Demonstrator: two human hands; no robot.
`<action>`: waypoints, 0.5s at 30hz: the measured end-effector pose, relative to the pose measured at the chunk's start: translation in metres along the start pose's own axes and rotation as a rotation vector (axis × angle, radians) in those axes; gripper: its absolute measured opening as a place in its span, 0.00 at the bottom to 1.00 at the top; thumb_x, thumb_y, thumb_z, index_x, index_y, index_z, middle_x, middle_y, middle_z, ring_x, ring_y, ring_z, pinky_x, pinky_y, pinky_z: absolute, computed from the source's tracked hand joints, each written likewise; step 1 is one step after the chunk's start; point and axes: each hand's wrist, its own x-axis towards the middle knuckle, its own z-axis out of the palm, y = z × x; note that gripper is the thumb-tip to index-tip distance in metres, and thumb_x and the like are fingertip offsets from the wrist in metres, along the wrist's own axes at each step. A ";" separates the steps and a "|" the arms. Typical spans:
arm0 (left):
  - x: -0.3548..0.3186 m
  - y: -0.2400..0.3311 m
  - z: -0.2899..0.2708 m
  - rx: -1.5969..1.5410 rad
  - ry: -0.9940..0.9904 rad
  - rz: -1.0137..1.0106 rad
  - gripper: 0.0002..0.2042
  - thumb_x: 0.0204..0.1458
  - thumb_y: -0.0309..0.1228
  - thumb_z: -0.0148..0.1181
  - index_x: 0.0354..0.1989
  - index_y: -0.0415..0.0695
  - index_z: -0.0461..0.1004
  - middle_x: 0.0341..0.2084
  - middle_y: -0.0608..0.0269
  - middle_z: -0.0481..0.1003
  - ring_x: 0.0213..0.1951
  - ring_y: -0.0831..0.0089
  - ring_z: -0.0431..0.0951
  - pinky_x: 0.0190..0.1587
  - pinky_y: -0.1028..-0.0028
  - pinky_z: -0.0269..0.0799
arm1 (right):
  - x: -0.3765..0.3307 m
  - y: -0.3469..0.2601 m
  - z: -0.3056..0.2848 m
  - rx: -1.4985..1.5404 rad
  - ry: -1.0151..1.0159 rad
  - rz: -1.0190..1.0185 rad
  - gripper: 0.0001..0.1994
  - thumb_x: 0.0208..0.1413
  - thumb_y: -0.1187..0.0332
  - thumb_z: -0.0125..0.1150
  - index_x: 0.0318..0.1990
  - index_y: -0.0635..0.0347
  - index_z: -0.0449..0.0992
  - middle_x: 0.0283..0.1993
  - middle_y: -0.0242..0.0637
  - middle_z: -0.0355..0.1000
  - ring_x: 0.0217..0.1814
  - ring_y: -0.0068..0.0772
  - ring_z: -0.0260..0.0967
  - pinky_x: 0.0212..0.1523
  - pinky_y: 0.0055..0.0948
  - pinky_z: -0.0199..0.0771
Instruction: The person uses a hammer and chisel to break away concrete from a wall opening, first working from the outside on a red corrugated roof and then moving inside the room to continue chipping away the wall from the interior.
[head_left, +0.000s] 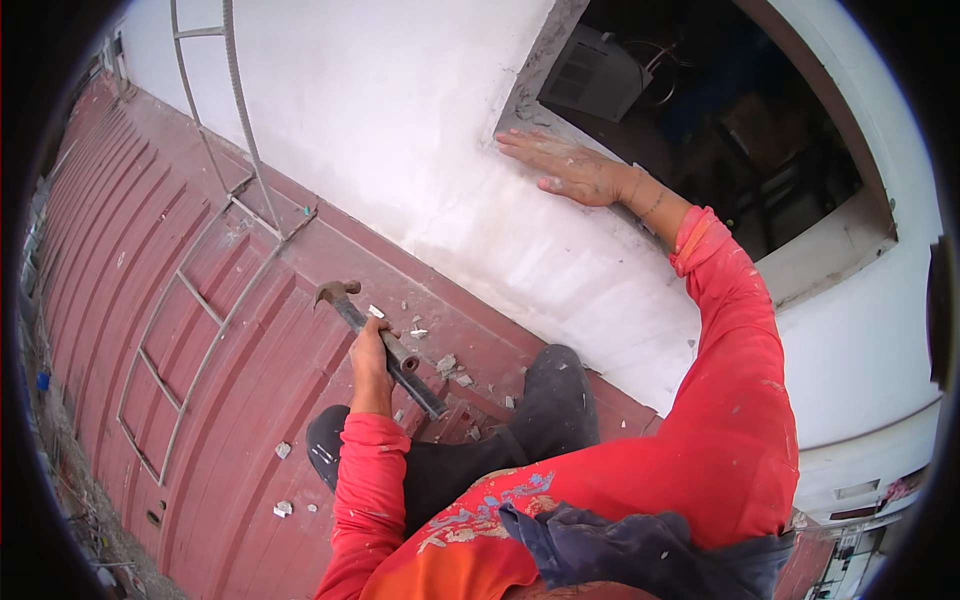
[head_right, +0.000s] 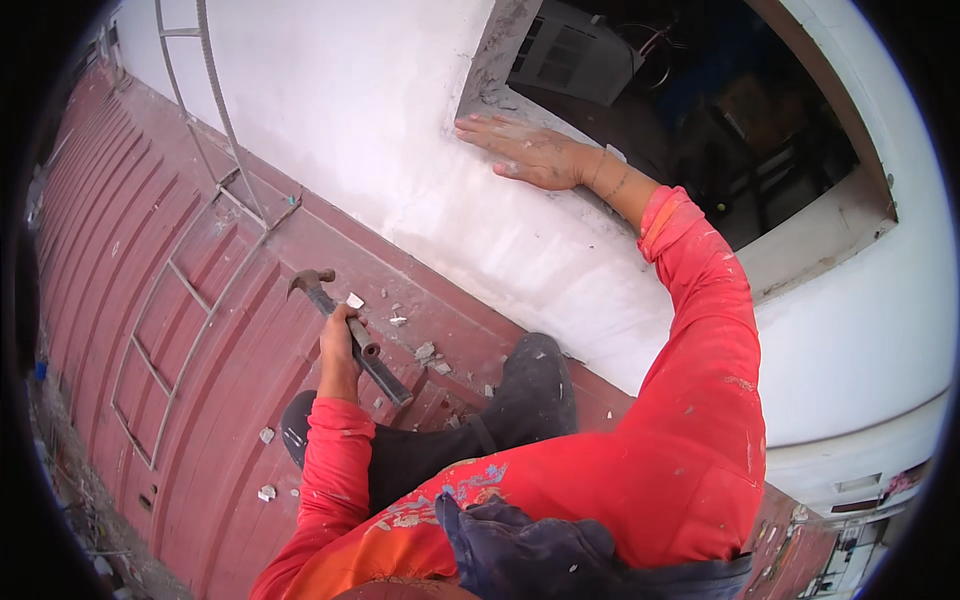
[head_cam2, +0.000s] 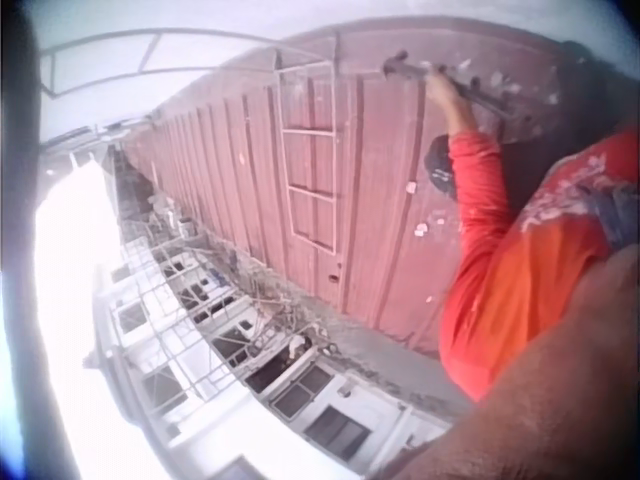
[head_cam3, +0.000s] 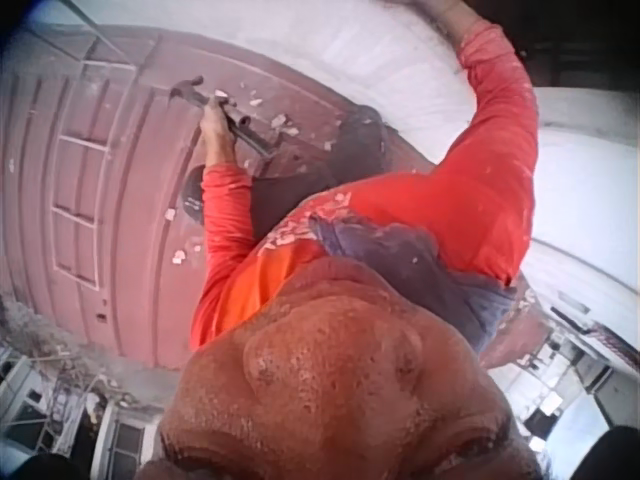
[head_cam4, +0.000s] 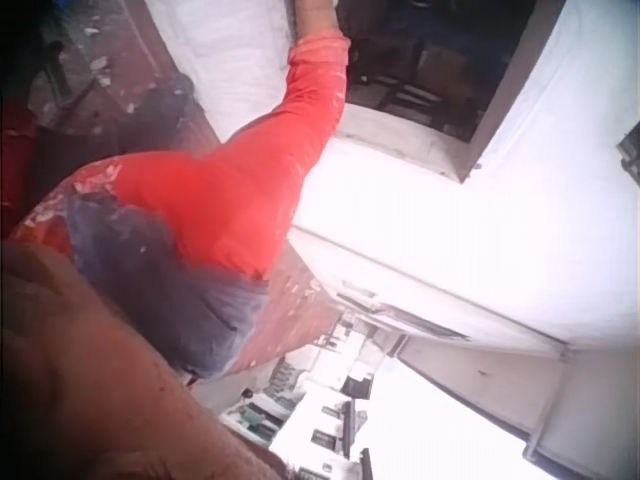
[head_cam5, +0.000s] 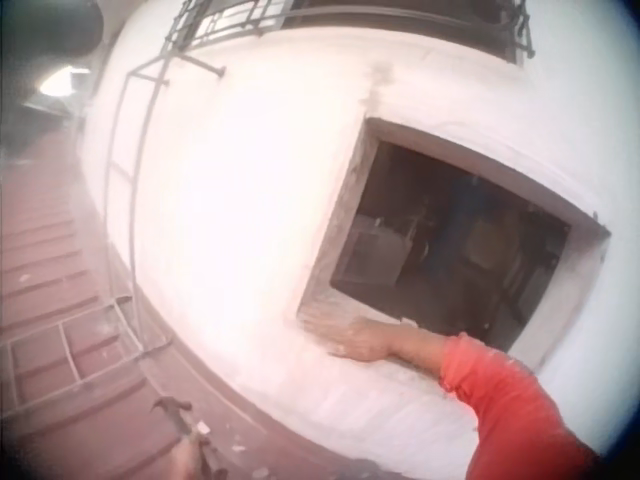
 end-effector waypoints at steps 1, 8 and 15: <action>0.003 -0.001 -0.001 -0.002 -0.007 0.003 0.10 0.51 0.33 0.58 0.33 0.38 0.75 0.23 0.57 0.75 0.22 0.69 0.72 0.26 0.69 0.69 | 0.003 0.000 0.003 -0.018 -0.042 0.008 0.32 0.73 0.48 0.36 0.78 0.54 0.50 0.82 0.39 0.43 0.85 0.45 0.36 0.82 0.43 0.36; 0.008 -0.006 -0.004 -0.014 -0.035 0.006 0.10 0.51 0.34 0.57 0.34 0.39 0.75 0.24 0.57 0.76 0.23 0.69 0.73 0.27 0.69 0.70 | 0.007 0.032 0.001 0.083 -0.079 0.026 0.32 0.74 0.48 0.30 0.78 0.55 0.49 0.82 0.41 0.43 0.85 0.45 0.36 0.81 0.42 0.36; -0.003 0.000 -0.004 0.020 -0.002 -0.004 0.10 0.51 0.35 0.58 0.34 0.40 0.74 0.24 0.57 0.75 0.23 0.69 0.73 0.27 0.69 0.70 | -0.015 0.085 -0.006 0.061 -0.072 0.322 0.32 0.74 0.46 0.32 0.77 0.55 0.51 0.81 0.44 0.46 0.83 0.46 0.41 0.80 0.37 0.39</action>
